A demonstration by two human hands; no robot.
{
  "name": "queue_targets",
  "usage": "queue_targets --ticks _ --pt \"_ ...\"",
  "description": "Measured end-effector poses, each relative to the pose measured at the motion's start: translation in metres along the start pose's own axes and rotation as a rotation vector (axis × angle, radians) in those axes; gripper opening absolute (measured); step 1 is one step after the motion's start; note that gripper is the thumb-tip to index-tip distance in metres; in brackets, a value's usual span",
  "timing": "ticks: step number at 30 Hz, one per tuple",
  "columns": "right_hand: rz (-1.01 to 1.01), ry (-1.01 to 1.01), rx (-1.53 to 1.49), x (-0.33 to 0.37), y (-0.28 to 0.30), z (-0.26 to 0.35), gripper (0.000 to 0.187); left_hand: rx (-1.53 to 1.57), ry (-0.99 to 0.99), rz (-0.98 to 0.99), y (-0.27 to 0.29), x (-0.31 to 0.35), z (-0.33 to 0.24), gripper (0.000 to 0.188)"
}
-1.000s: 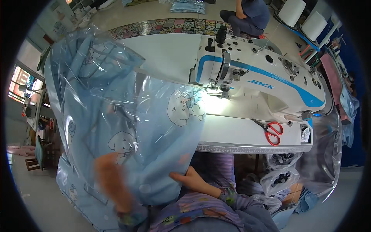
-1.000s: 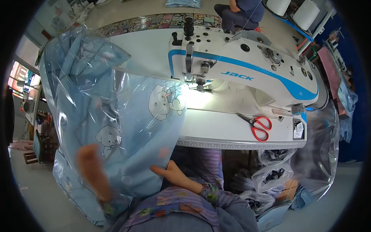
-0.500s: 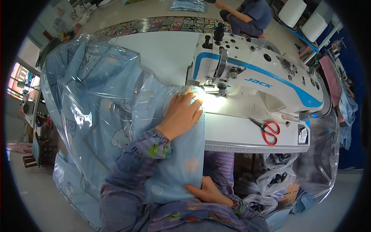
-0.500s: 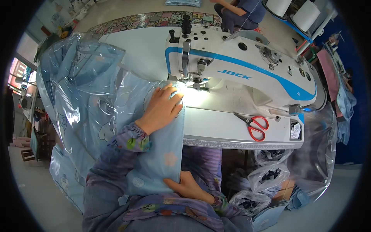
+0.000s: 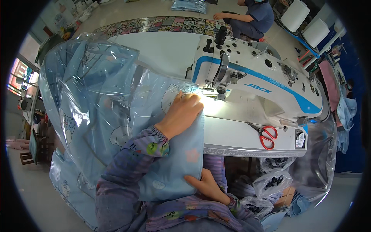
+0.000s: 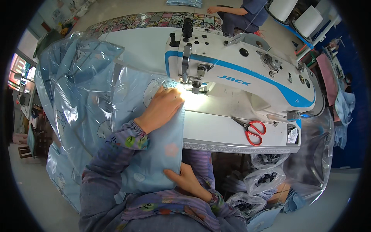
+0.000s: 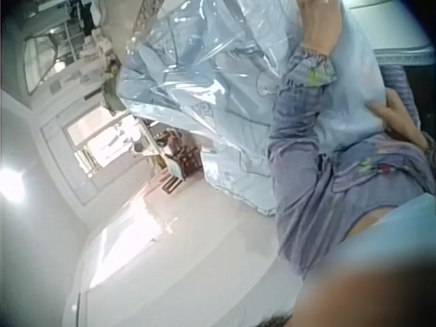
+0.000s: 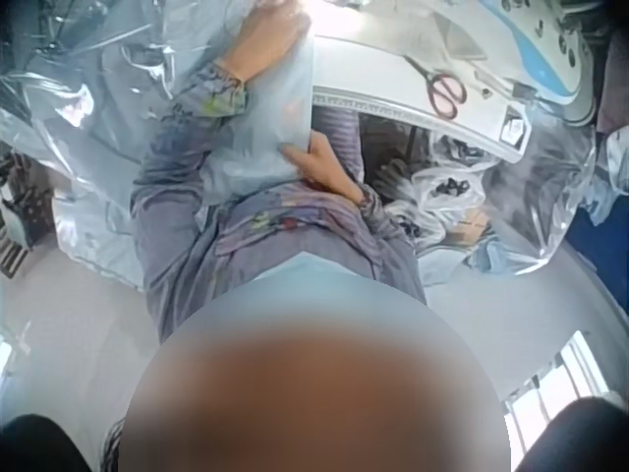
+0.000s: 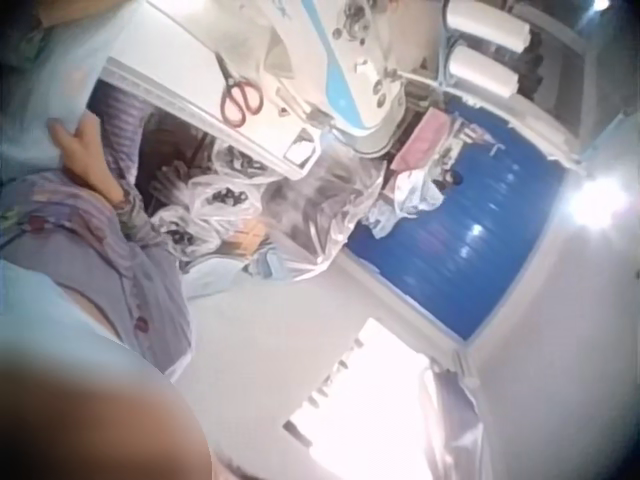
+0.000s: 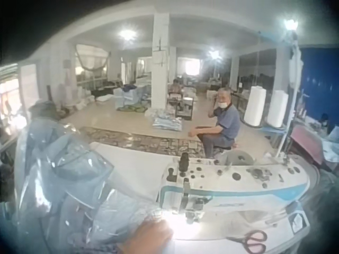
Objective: Sewing fabric panels together to assemble a large storage bag using an industrial sewing machine.
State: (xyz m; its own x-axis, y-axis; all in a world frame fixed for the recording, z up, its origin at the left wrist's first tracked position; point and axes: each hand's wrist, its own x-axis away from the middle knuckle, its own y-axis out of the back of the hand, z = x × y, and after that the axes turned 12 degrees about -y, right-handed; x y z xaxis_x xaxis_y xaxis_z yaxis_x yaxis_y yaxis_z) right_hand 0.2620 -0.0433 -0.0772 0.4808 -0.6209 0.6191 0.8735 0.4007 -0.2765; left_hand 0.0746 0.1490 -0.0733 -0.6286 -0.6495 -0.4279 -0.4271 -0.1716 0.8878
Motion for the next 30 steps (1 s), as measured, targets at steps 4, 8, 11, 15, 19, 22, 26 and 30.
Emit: queue_targets --ticks 4,8,11,15,19,22,26,30 --pt "-0.058 0.044 -0.002 -0.01 -0.001 0.001 0.03 0.041 -0.04 0.083 0.007 0.005 -0.007 0.025" --pt "0.001 0.044 -0.14 -0.013 -0.011 -0.012 0.032 -0.072 -0.002 0.044 0.013 0.01 -0.016 0.035" --pt "0.18 -0.197 -0.061 -0.013 -0.018 -0.023 0.032 -0.095 -0.058 0.097 0.018 0.009 -0.013 0.047" --pt "0.19 -0.212 -0.095 -0.012 -0.021 -0.028 0.03 0.024 -0.107 0.24 0.024 0.01 -0.013 0.063" --pt "0.171 -0.198 -0.121 -0.009 -0.022 -0.024 0.031 -0.024 -0.098 0.281 0.029 0.013 -0.02 0.078" --pt "0.16 -0.188 -0.109 -0.006 -0.02 -0.023 0.031 -0.111 -0.133 0.275 0.031 0.014 -0.021 0.082" --pt "0.121 -0.106 -0.121 0.0 -0.015 -0.027 0.03 -0.089 -0.156 0.256 0.03 0.012 -0.017 0.082" --pt "0.133 -0.072 -0.19 0.004 -0.011 -0.032 0.033 -0.095 -0.143 0.266 0.028 0.011 -0.015 0.079"
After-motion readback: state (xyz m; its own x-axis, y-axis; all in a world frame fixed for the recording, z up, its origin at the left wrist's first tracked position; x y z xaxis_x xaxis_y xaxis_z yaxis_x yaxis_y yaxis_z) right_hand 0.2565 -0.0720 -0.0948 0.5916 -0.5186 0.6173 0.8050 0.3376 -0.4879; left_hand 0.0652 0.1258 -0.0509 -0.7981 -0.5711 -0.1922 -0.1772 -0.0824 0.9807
